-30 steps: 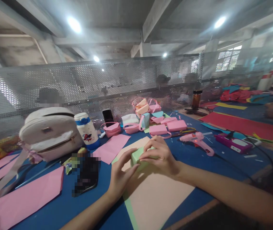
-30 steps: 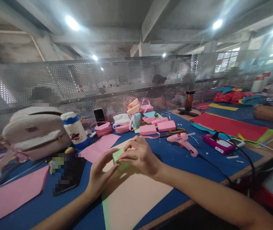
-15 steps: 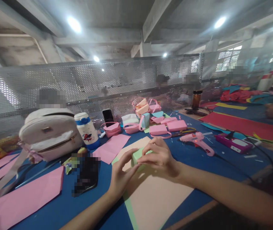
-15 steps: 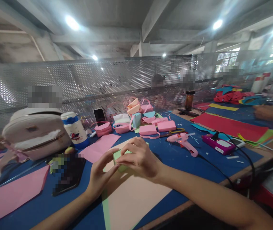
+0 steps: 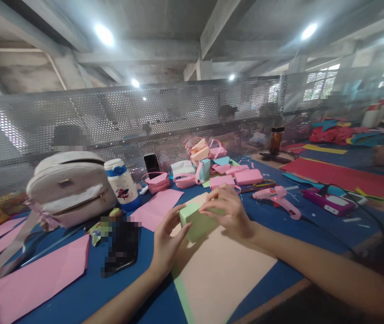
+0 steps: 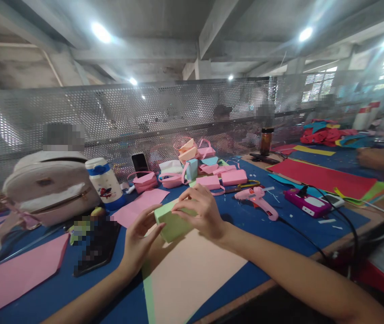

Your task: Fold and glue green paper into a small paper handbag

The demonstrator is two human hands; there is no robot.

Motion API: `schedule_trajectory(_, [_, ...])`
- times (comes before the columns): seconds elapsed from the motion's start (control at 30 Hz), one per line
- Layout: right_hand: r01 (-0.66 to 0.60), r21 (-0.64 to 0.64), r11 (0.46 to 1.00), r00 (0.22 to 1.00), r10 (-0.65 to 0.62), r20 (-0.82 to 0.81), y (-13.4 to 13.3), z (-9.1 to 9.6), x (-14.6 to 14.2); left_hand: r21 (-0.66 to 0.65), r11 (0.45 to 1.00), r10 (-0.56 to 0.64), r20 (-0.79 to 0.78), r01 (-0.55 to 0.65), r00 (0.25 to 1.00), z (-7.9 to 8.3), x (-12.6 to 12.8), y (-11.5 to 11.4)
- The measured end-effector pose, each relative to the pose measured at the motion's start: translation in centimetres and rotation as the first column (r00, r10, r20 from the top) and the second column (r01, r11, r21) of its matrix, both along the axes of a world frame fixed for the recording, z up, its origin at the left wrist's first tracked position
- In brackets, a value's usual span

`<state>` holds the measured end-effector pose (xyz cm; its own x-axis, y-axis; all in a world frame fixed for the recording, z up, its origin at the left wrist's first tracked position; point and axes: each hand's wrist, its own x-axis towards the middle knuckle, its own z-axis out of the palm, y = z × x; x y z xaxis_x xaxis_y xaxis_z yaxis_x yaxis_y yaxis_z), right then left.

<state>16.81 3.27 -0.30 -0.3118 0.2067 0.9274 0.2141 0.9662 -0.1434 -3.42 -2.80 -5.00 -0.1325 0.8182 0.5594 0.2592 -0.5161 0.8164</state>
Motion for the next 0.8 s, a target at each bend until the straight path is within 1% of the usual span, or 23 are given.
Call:
schedule_trajectory(0.07, [0.005,-0.025,1.000,1.000,-0.005,-0.016,0.23,0.05,0.05,-0.003,1.000,0.004,0.012,-0.004,1.000,-0.04,0.01,0.07])
schedule_trajectory(0.2, [-0.009,-0.032,0.999,1.000,0.009,-0.012,0.21,-0.10,-0.06,0.009,1.000,-0.009,-0.017,0.009,1.000,-0.02,-0.01,-0.02])
schedule_trajectory(0.37, [-0.044,-0.024,0.999,0.999,0.045,0.014,-0.20,-0.39,-0.29,0.065,0.998,0.002,-0.156,0.008,0.988,0.00,-0.09,-0.45])
schedule_trajectory(0.47, [-0.051,-0.003,0.999,0.998,0.051,0.039,-0.31,-0.47,-0.36,0.075,0.997,0.012,-0.214,0.004,0.977,-0.10,-0.17,-0.71])
schedule_trajectory(0.53, [-0.057,0.006,0.998,0.998,0.057,0.037,-0.36,-0.48,-0.37,0.072,0.997,0.007,-0.219,0.009,0.976,-0.16,-0.23,-0.76])
schedule_trajectory(0.7, [-0.066,-0.040,0.997,0.997,0.067,0.033,-0.44,-0.45,-0.38,0.085,0.996,-0.002,-0.202,0.020,0.979,-0.19,-0.24,-0.59])
schedule_trajectory(0.8, [-0.092,-0.058,0.994,0.996,0.093,0.015,-0.37,-0.54,-0.51,0.069,0.997,-0.010,-0.201,0.025,0.980,-0.11,-0.16,-0.55])
